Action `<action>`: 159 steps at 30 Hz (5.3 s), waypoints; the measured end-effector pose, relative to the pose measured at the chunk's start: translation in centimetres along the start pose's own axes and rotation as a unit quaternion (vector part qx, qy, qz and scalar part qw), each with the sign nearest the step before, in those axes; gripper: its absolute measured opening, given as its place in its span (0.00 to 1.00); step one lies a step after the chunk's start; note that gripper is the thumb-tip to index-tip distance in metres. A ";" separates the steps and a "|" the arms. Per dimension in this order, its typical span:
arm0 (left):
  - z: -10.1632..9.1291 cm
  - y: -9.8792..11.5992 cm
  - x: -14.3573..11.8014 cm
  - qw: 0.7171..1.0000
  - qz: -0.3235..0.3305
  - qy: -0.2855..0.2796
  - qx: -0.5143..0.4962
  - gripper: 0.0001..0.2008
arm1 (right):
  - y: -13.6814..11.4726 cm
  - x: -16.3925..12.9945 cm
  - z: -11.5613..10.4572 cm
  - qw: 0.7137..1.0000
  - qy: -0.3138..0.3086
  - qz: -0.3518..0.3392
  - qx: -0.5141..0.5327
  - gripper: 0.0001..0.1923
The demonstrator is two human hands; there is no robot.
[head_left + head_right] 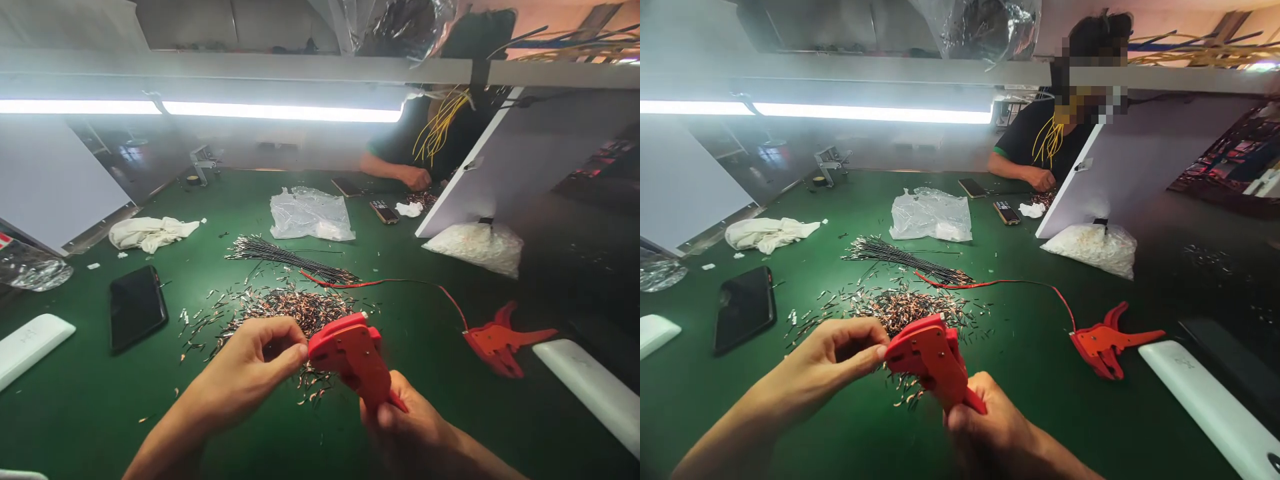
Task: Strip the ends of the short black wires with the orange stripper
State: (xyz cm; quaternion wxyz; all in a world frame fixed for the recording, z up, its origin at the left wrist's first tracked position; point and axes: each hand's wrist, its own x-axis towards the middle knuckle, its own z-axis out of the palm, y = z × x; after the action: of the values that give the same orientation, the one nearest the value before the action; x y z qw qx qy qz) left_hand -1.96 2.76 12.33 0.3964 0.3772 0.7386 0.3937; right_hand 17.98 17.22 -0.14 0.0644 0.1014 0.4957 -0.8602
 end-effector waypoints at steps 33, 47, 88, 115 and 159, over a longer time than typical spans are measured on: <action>0.0 -1.9 0.7 0.990 0.114 -0.003 0.080 0.14 | -0.1 0.8 0.5 0.989 -0.078 -0.010 0.129 0.25; -0.7 -1.3 0.2 0.993 0.092 -0.050 0.046 0.12 | 1.8 0.1 0.7 0.994 -0.024 -0.003 0.108 0.27; 1.5 -4.5 1.8 0.866 0.337 0.246 0.276 0.08 | -4.9 -0.9 -3.8 0.644 0.392 -0.034 -0.656 0.26; 5.0 -6.0 2.1 0.837 0.408 0.191 0.309 0.09 | -4.2 2.6 3.7 0.651 0.314 -0.358 -0.591 0.08; 6.6 -3.7 0.4 0.976 0.137 0.162 -0.049 0.09 | -6.6 5.5 6.1 0.694 0.339 -0.299 -0.560 0.08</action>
State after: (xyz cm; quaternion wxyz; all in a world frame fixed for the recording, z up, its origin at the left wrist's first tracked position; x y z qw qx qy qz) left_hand 2.77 3.45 6.51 0.2313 0.3864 0.7142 0.5358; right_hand 10.54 15.18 7.01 -0.3241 0.1778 0.8780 -0.3040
